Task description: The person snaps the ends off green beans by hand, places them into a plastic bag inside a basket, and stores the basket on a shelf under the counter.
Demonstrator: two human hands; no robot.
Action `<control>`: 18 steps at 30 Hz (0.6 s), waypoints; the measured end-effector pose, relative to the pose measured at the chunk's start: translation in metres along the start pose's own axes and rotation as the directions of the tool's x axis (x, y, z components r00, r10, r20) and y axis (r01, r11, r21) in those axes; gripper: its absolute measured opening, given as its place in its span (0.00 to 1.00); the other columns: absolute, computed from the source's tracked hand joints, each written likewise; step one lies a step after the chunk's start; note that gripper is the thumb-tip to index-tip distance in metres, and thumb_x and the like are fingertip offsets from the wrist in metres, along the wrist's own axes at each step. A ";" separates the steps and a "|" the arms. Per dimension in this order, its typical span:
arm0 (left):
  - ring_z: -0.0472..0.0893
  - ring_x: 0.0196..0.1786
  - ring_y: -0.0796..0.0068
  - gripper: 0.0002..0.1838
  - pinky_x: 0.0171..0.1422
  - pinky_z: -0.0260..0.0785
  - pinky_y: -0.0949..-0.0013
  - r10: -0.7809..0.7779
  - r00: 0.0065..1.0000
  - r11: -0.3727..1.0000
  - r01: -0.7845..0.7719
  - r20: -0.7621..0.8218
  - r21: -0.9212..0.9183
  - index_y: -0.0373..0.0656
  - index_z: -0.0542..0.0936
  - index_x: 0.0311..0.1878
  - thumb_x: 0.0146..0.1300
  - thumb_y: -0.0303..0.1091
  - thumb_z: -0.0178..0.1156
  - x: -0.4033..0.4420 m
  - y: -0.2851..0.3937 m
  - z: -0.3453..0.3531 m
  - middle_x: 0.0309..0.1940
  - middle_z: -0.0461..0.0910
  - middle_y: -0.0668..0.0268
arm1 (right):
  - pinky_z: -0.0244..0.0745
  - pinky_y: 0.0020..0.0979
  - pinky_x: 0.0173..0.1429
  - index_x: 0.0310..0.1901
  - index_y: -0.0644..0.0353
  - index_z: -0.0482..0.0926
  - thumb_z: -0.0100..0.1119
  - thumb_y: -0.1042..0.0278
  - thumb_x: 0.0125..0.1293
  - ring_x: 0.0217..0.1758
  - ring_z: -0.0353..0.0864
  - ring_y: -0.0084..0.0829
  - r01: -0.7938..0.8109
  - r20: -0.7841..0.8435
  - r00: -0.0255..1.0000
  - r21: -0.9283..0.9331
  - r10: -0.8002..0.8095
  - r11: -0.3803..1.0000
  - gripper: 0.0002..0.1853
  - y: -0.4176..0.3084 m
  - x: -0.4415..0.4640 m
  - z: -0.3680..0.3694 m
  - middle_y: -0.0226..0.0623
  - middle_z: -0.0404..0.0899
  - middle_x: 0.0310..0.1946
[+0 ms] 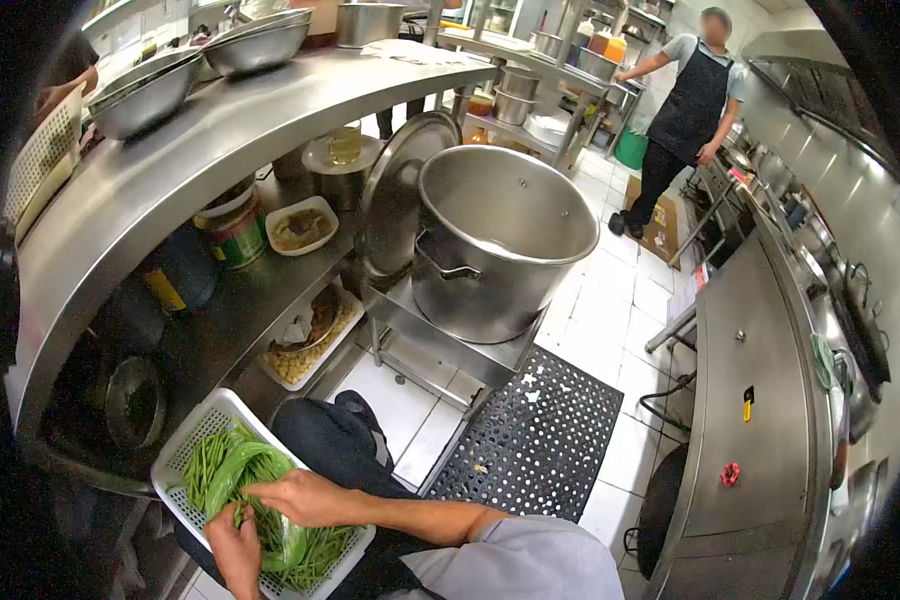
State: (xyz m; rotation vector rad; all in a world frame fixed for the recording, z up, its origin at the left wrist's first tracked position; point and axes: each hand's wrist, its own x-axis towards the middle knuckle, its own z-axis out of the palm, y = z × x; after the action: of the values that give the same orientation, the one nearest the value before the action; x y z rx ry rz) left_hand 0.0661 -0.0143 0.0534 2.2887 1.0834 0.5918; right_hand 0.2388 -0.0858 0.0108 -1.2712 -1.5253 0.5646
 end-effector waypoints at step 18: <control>0.70 0.34 0.75 0.10 0.39 0.69 0.67 -0.196 0.959 0.924 0.250 0.205 -0.289 0.27 0.79 0.43 0.67 0.27 0.60 -0.027 0.013 -0.044 0.29 0.80 0.62 | 0.75 0.43 0.32 0.48 0.65 0.80 0.58 0.71 0.69 0.28 0.82 0.49 0.021 0.121 0.993 -0.042 -0.016 0.999 0.10 -0.012 0.000 0.006 0.50 0.80 0.25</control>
State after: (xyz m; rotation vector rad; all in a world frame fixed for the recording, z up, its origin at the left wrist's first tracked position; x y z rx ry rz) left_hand 0.0321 -0.0304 0.0912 1.8739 1.0642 0.4285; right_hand 0.2282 -0.0883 0.0188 -1.2738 -1.6556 0.6084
